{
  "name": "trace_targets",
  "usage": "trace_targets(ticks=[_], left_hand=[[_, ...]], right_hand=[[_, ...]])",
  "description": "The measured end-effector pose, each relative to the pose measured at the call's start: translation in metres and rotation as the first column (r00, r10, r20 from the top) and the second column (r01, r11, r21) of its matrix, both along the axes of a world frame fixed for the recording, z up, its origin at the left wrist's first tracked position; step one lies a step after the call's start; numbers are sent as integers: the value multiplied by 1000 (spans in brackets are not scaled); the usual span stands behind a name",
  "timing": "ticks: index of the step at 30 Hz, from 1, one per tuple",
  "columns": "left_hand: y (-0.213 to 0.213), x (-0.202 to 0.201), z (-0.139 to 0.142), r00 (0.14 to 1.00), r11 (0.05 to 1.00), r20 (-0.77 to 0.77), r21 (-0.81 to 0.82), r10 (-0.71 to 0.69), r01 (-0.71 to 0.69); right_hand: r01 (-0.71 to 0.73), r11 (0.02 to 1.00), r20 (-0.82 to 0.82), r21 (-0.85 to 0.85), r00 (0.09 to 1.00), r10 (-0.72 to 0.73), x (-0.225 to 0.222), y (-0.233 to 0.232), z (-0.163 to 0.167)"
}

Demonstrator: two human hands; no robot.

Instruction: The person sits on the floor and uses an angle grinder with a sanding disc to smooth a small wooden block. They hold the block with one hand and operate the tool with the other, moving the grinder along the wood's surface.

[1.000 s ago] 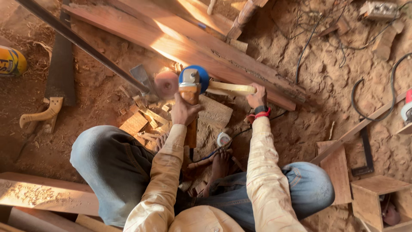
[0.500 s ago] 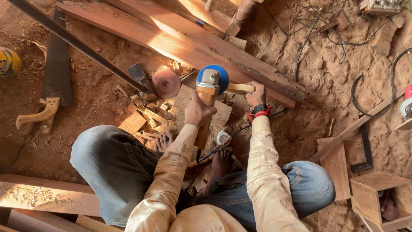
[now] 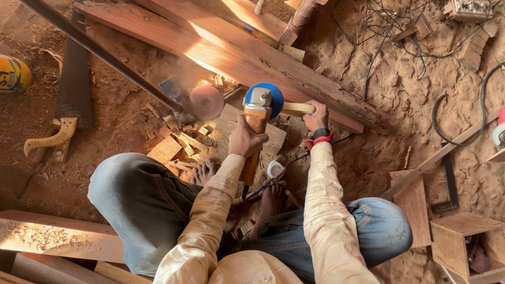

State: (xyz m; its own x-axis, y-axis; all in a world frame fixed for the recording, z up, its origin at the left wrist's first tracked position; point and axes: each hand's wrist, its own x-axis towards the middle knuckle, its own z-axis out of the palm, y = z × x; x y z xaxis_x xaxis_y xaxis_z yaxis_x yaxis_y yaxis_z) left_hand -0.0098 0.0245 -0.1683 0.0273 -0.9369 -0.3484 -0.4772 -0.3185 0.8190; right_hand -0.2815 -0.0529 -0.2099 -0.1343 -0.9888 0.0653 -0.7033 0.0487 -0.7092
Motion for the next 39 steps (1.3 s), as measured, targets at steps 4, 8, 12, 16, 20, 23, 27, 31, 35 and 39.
trace_targets(ticks=[4,8,12,16,20,23,27,31,35,39], left_hand=[[-5,5,0,996,994,-71,99,51,-44],[-6,23,-5,993,993,19,-35,113,-113],[-3,20,-8,996,996,-21,22,82,-81],[0,6,-4,999,998,27,-38,43,-42],[-4,11,-4,996,998,-61,23,64,-62],[-10,27,-7,987,983,-66,118,148,-139],[-15,53,-10,980,977,16,-83,197,-195],[-13,55,3,979,978,-71,-72,193,-198],[-8,25,20,990,994,-98,-35,103,-107],[-7,2,21,997,994,-80,-102,19,-27]], right_hand=[[21,999,-2,33,1000,-21,1,4,7],[35,998,34,59,999,-37,3,1,8],[16,998,21,60,1000,-18,2,-3,4],[38,998,13,55,999,-38,2,-2,2],[66,992,8,111,998,-67,2,0,5],[66,994,-5,87,998,-66,2,-1,3],[57,998,-2,9,998,-57,4,-6,-2],[-4,998,-38,-68,999,2,4,-5,3],[-26,999,-19,18,999,27,9,-6,21],[8,997,-25,73,1000,-6,12,-5,26]])
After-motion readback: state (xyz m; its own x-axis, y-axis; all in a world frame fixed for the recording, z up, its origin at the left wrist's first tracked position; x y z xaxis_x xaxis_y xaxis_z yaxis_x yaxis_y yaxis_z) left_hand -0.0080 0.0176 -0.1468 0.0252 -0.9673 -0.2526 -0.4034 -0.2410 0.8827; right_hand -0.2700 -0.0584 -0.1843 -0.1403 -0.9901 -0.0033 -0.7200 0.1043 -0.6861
